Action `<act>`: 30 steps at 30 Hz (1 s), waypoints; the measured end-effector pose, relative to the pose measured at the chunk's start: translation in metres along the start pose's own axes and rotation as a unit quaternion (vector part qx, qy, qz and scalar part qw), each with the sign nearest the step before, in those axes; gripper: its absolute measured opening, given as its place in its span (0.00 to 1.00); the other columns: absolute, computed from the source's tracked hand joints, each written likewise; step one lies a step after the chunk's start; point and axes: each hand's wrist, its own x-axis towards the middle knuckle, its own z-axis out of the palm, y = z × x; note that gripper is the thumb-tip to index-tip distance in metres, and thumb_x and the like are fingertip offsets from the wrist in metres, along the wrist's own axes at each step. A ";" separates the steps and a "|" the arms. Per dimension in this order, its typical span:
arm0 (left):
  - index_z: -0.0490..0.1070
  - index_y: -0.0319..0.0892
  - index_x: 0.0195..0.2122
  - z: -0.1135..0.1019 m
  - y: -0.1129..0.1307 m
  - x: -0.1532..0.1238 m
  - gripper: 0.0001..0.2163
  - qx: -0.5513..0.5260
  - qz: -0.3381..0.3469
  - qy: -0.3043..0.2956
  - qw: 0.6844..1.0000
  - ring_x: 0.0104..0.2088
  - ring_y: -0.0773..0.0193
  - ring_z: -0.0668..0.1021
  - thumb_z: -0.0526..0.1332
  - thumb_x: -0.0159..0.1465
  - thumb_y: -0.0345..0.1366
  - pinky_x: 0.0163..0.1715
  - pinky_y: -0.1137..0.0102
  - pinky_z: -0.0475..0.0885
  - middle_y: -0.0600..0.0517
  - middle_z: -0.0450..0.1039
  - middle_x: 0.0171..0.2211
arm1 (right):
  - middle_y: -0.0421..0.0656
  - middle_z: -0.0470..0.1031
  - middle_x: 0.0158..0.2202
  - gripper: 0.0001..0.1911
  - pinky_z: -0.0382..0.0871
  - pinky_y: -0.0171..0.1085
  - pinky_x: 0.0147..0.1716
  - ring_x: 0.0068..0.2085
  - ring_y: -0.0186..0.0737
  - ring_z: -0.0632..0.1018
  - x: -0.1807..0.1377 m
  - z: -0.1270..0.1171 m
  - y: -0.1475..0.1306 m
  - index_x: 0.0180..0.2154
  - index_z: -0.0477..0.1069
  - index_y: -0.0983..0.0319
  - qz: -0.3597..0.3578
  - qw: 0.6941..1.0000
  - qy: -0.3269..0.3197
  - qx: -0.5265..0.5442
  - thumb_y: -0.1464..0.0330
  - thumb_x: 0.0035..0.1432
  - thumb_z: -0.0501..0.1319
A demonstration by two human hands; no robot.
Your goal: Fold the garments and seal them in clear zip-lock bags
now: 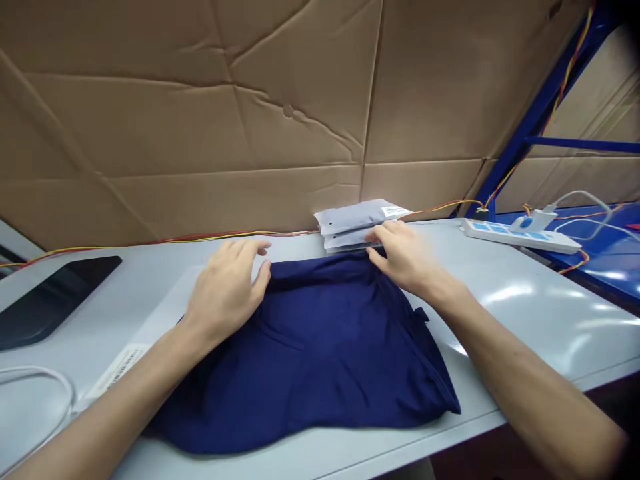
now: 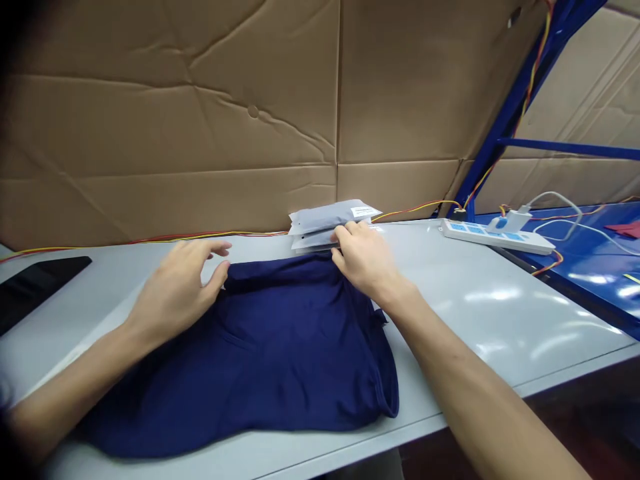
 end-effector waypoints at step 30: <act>0.72 0.40 0.62 0.020 -0.013 -0.006 0.26 0.066 0.078 -0.223 0.969 0.67 0.46 0.67 0.47 0.72 0.48 0.66 0.51 0.63 0.44 0.71 0.63 | 0.50 0.78 0.48 0.14 0.69 0.43 0.50 0.50 0.50 0.78 -0.004 0.020 0.001 0.46 0.75 0.62 -0.014 0.985 -0.169 0.008 0.62 0.67 0.56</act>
